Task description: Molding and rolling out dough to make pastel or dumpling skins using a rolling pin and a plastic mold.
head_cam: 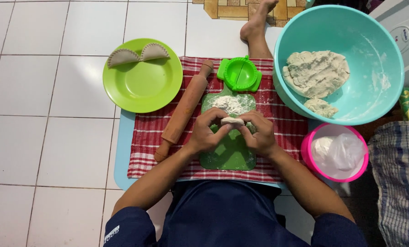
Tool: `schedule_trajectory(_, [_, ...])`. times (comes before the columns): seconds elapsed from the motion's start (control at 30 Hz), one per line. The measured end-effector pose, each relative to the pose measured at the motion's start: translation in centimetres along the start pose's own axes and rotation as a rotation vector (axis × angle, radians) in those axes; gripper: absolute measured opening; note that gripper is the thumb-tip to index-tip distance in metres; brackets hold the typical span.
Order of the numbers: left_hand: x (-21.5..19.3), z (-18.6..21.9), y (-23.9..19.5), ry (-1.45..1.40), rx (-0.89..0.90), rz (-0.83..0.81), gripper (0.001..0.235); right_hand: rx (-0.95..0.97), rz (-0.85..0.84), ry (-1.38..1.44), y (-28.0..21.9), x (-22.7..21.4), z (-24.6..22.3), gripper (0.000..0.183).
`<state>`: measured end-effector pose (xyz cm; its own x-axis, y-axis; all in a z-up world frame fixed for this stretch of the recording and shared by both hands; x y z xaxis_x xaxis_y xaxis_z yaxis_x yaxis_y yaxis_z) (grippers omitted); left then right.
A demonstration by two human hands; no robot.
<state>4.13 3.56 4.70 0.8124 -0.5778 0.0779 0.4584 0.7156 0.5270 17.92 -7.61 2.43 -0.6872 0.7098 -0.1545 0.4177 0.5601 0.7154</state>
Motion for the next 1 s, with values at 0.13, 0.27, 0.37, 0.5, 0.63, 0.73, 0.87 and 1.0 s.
schedule_trajectory(0.13, [0.1, -0.8, -0.1, 0.01, 0.012, -0.024, 0.019, -0.09, 0.001, -0.042, 1.4, -0.1, -2.1, 0.006])
schedule_trajectory(0.27, [-0.4, -1.1, -0.2, -0.017, 0.042, 0.018, 0.017, -0.13, 0.0, 0.039, 1.7, 0.0, -2.9, 0.017])
schedule_trajectory(0.37, [0.0, 0.8, 0.8, -0.015, 0.079, 0.02, 0.015, -0.112, 0.015, 0.037, 2.2, -0.2, -3.5, 0.02])
schedule_trajectory(0.5, [0.3, 1.5, 0.2, 0.046, 0.057, -0.034, 0.057, -0.106, 0.031, -0.041, 2.8, -0.3, -4.2, 0.014])
schedule_trajectory(0.63, [1.0, 2.4, 0.7, 0.184, 0.119, -0.046, 0.014, -0.01, -0.026, -0.033, 3.8, -0.4, -5.4, 0.011])
schedule_trajectory(0.73, [0.8, 2.2, 0.6, 0.187, 0.081, -0.003, 0.013, 0.23, 0.011, 0.026, 2.1, -0.4, -3.6, 0.029])
schedule_trajectory(0.87, [0.6, 1.0, 0.2, 0.154, 0.066, -0.006, 0.016, 0.158, -0.025, -0.002, 0.8, -0.2, -1.8, 0.006])
schedule_trajectory(1.0, [0.5, 0.0, -0.3, 0.062, 0.028, -0.09, 0.016, 0.116, -0.058, 0.05, 0.8, 0.1, -2.4, 0.011])
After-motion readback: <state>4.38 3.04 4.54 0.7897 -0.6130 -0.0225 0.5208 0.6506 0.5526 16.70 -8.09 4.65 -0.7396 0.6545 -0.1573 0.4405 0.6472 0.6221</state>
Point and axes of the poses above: each hand's wrist, its own y-axis towards the middle knuckle, its own x-axis out of the palm, z = x × y, the point moved 7 cm from there along y, towards the middle knuckle, and after that the axes turned 14 degrees about z, right-handed, at the moved point
